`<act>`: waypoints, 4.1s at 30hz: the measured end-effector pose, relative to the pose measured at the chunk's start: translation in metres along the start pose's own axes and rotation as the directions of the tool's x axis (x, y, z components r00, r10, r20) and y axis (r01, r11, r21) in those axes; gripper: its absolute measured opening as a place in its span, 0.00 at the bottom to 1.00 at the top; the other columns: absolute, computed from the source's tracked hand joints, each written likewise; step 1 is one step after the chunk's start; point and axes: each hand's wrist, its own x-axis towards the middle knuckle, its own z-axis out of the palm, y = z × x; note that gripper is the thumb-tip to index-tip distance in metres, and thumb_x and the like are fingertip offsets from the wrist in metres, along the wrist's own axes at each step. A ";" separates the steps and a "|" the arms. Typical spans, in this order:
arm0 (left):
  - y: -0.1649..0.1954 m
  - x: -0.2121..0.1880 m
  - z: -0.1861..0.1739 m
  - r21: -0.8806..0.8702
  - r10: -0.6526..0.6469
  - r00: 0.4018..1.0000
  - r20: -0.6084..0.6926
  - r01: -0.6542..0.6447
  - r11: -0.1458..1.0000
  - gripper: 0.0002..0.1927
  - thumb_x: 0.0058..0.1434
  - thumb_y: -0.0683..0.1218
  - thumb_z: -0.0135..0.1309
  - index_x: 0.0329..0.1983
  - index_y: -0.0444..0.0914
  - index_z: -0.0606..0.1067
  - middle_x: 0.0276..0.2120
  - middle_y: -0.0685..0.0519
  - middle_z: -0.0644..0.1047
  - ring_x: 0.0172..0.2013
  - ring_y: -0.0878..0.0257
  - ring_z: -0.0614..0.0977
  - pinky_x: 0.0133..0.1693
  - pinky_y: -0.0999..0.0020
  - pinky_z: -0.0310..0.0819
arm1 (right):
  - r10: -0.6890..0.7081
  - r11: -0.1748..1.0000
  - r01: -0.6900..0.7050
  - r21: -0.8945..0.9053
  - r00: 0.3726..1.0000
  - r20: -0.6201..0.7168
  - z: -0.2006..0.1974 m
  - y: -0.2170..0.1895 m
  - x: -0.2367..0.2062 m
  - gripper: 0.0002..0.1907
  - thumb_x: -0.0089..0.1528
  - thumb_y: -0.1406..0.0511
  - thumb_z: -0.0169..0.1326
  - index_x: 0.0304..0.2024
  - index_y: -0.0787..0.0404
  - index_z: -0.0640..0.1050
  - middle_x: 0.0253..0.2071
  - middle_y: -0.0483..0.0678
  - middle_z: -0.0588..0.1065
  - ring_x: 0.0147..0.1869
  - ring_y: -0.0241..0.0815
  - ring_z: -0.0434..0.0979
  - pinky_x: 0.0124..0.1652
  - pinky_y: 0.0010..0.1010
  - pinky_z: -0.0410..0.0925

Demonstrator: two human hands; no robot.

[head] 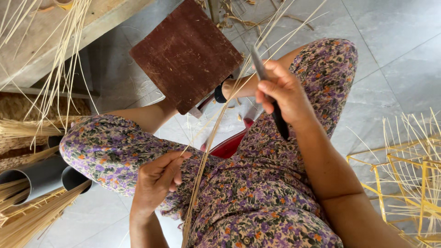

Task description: The person sits on a low stool and splits thin bamboo strips with a small knife, holding each strip taut and drawing the blade along it to shave and separate the strips. They work through strips one at a time, occasionally reaching to the table for new material and setting processed strips aside.

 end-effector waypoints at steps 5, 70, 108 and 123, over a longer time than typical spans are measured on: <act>-0.015 -0.013 -0.016 -0.025 -0.121 0.992 0.022 0.122 0.992 0.12 0.67 0.42 0.54 0.49 0.37 0.84 0.16 0.57 0.73 0.14 0.74 0.68 0.15 0.78 0.59 | -0.057 0.998 0.058 0.019 0.996 -0.073 -0.032 -0.010 0.008 0.20 0.70 0.70 0.54 0.64 0.61 0.70 0.29 0.49 0.75 0.20 0.33 0.68 0.20 0.23 0.62; 0.009 0.021 0.024 -0.111 -0.064 0.998 0.002 0.064 0.992 0.11 0.69 0.42 0.51 0.48 0.37 0.83 0.16 0.58 0.74 0.14 0.76 0.69 0.15 0.79 0.62 | 0.065 0.991 -0.069 -0.118 0.997 -0.042 0.015 -0.006 -0.009 0.29 0.68 0.67 0.50 0.73 0.61 0.65 0.28 0.46 0.76 0.19 0.29 0.67 0.20 0.20 0.63; -0.089 0.138 0.081 0.642 -0.256 0.930 0.265 0.028 0.766 0.29 0.70 0.53 0.48 0.71 0.37 0.61 0.47 0.35 0.79 0.47 0.42 0.81 0.47 0.45 0.74 | 0.240 0.967 -0.252 -0.031 0.947 -0.216 -0.045 0.045 0.100 0.17 0.68 0.65 0.51 0.59 0.60 0.75 0.29 0.44 0.73 0.21 0.32 0.65 0.23 0.24 0.61; 0.019 0.348 -0.248 0.832 0.563 0.714 -0.416 0.050 0.552 0.09 0.62 0.44 0.57 0.45 0.45 0.80 0.45 0.47 0.79 0.45 0.45 0.80 0.44 0.50 0.77 | 0.545 0.795 -0.499 -0.345 0.837 0.045 0.011 0.121 0.131 0.21 0.65 0.61 0.52 0.59 0.61 0.76 0.26 0.49 0.76 0.17 0.32 0.67 0.18 0.22 0.61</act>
